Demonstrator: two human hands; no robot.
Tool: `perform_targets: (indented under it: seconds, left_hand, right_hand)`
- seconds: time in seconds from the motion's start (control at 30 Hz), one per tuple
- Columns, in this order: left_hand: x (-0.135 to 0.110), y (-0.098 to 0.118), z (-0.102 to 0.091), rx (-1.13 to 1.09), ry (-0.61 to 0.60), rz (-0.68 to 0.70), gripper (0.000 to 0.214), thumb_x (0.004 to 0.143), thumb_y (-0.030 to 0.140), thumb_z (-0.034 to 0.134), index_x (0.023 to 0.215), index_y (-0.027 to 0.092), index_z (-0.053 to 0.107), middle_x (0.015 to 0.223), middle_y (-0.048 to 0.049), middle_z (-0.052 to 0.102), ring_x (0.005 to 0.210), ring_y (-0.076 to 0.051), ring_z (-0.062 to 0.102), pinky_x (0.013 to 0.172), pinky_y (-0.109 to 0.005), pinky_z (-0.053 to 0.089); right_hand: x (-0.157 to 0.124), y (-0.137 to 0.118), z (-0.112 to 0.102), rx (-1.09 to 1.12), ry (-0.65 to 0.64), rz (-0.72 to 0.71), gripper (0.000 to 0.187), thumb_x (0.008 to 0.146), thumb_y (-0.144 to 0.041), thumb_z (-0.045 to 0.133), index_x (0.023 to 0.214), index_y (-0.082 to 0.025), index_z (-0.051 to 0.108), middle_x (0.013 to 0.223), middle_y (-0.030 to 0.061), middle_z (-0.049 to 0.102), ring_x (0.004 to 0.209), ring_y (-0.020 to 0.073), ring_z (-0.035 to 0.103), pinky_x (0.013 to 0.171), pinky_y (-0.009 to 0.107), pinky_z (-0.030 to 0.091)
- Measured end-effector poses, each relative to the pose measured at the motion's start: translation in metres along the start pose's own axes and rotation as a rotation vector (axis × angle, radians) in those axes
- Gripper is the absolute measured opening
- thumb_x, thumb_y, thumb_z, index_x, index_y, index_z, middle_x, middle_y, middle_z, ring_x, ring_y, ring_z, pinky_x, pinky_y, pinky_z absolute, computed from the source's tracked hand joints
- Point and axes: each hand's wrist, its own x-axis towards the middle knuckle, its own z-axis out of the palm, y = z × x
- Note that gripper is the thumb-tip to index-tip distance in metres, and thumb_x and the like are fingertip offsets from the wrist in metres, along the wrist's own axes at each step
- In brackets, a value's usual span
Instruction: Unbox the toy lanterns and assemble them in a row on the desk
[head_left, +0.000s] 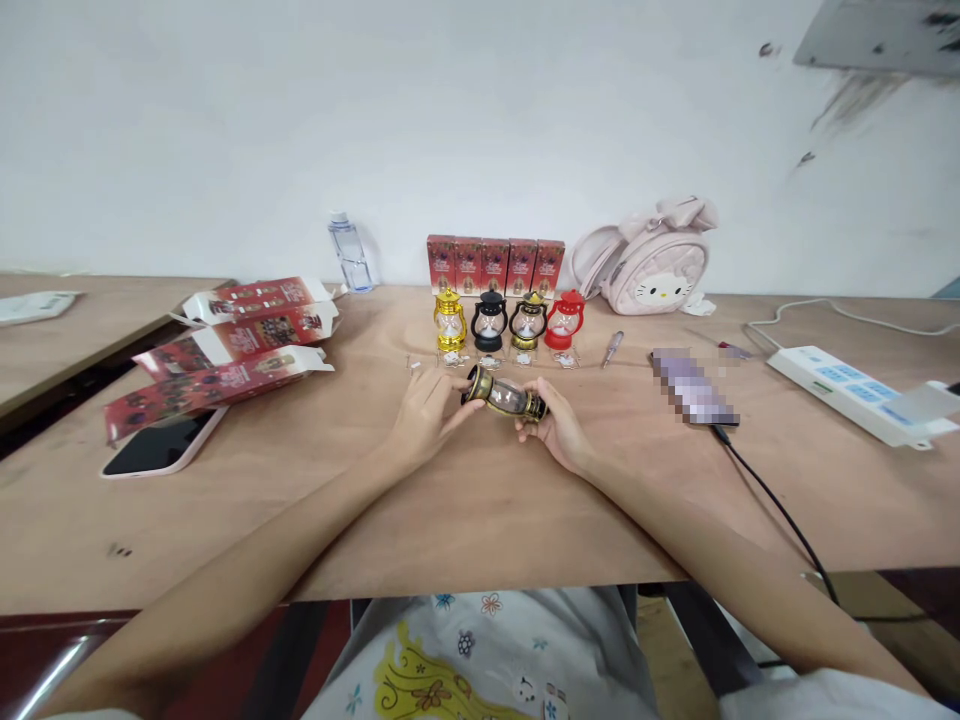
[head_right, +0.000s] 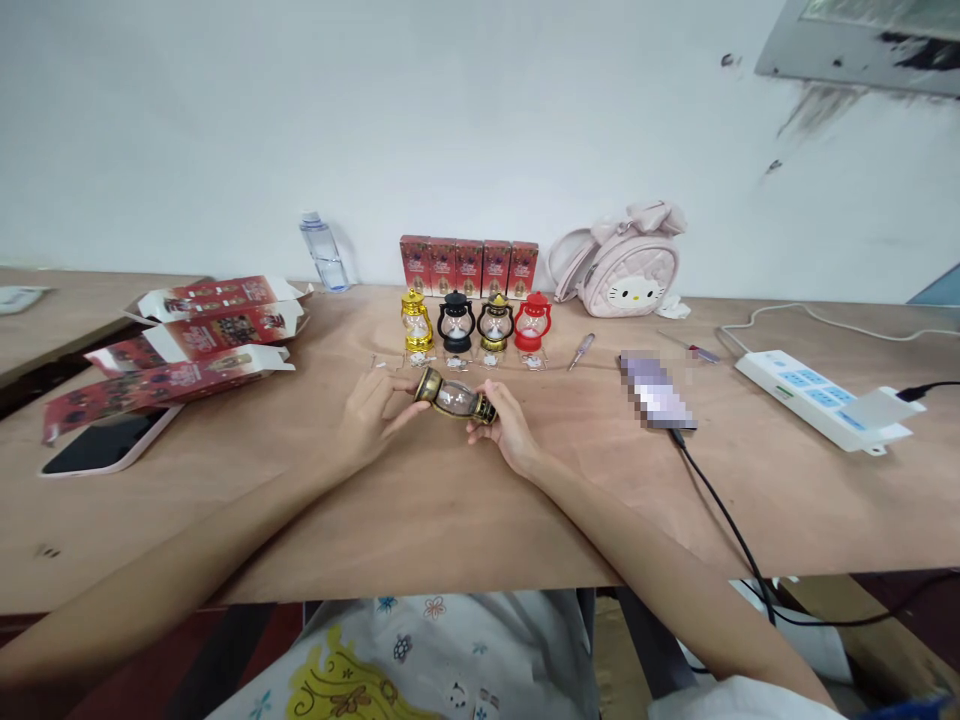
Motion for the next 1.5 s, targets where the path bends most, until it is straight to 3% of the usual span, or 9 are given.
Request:
perform_targets:
  seconds: [0.27,0.43,0.67,0.8,0.93,1.03,1.13,1.27,1.5]
  left_hand:
    - [0.002,0.009,-0.003,-0.121,-0.038,-0.047,0.022,0.086,0.026,0.058,0.105,0.015,0.054,0.096,-0.0094,0.065,0.092,-0.019,0.061,0.079,-0.032,0.050]
    - [0.000,0.003,-0.005,-0.095,-0.068,-0.032,0.031,0.083,0.032,0.062,0.109,0.017,0.053,0.102,-0.0108,0.064,0.096,-0.021,0.061,0.081,-0.034,0.049]
    - [0.000,0.001,-0.005,0.036,-0.010,0.210,0.025,0.080,0.038,0.066,0.093,0.019,0.057,0.081,-0.0022,0.068,0.073,-0.015,0.062,0.066,-0.030,0.040]
    - [-0.001,0.005,-0.006,0.056,-0.013,0.156,0.021,0.081,0.040,0.065,0.086,0.021,0.058,0.079,-0.0004,0.069,0.073,-0.015,0.062,0.068,-0.031,0.037]
    - [-0.003,0.005,-0.005,0.045,-0.012,0.098,0.020,0.082,0.039,0.064,0.080,0.020,0.057,0.075,-0.0003,0.068,0.070,-0.015,0.060,0.067,-0.033,0.035]
    - [-0.003,0.007,-0.003,0.056,0.000,0.093,0.022,0.082,0.040,0.064,0.075,0.020,0.056,0.069,0.0004,0.066,0.067,-0.015,0.059,0.065,-0.033,0.035]
    - [-0.002,0.013,-0.004,0.028,-0.021,0.111,0.024,0.083,0.041,0.063,0.074,0.020,0.054,0.069,0.0006,0.067,0.068,-0.015,0.060,0.066,-0.032,0.037]
    - [0.000,0.025,-0.008,-0.058,-0.044,0.218,0.023,0.082,0.041,0.064,0.087,0.020,0.056,0.079,-0.0010,0.068,0.074,-0.015,0.061,0.069,-0.031,0.039]
    - [0.000,0.032,-0.013,-0.050,-0.053,0.212,0.037,0.077,0.050,0.066,0.097,0.021,0.056,0.091,-0.0050,0.066,0.080,-0.017,0.060,0.070,-0.031,0.037]
  right_hand:
    - [-0.004,0.002,-0.001,0.040,0.005,-0.130,0.039,0.056,-0.028,0.082,0.086,-0.023,0.057,0.085,-0.0040,0.063,0.069,0.0095,0.064,0.065,0.025,0.059]
    - [-0.001,-0.001,0.000,0.011,0.020,-0.072,0.036,0.061,-0.041,0.079,0.083,-0.020,0.060,0.076,-0.0015,0.065,0.056,0.0097,0.063,0.053,0.023,0.057]
    - [0.002,-0.003,-0.001,-0.082,0.089,0.010,0.046,0.068,-0.059,0.067,0.069,-0.014,0.060,0.052,0.0008,0.058,0.037,0.0106,0.053,0.028,0.020,0.042]
    - [0.001,-0.002,-0.002,-0.058,0.057,0.004,0.050,0.066,-0.065,0.065,0.068,-0.015,0.061,0.059,0.0023,0.062,0.046,0.0117,0.058,0.036,0.022,0.050]
    - [0.000,-0.001,-0.001,-0.030,-0.010,-0.011,0.039,0.062,-0.051,0.076,0.076,-0.017,0.062,0.081,0.0015,0.066,0.063,0.0108,0.063,0.053,0.023,0.057]
    - [0.000,-0.001,0.000,-0.033,0.026,-0.016,0.036,0.064,-0.048,0.076,0.076,-0.018,0.059,0.080,-0.0008,0.063,0.061,0.0096,0.062,0.053,0.023,0.057]
    - [0.001,-0.001,0.001,-0.066,0.096,-0.049,0.038,0.067,-0.051,0.072,0.070,-0.018,0.055,0.068,-0.0025,0.059,0.048,0.0084,0.058,0.040,0.020,0.051]
    - [0.001,-0.003,-0.001,-0.053,0.146,-0.045,0.038,0.066,-0.049,0.070,0.062,-0.018,0.050,0.051,-0.0040,0.052,0.035,0.0085,0.049,0.024,0.017,0.031]
    - [0.001,-0.006,-0.002,-0.060,0.129,0.013,0.026,0.066,-0.040,0.062,0.060,-0.018,0.049,0.046,-0.0046,0.051,0.029,0.0084,0.045,0.021,0.016,0.021]
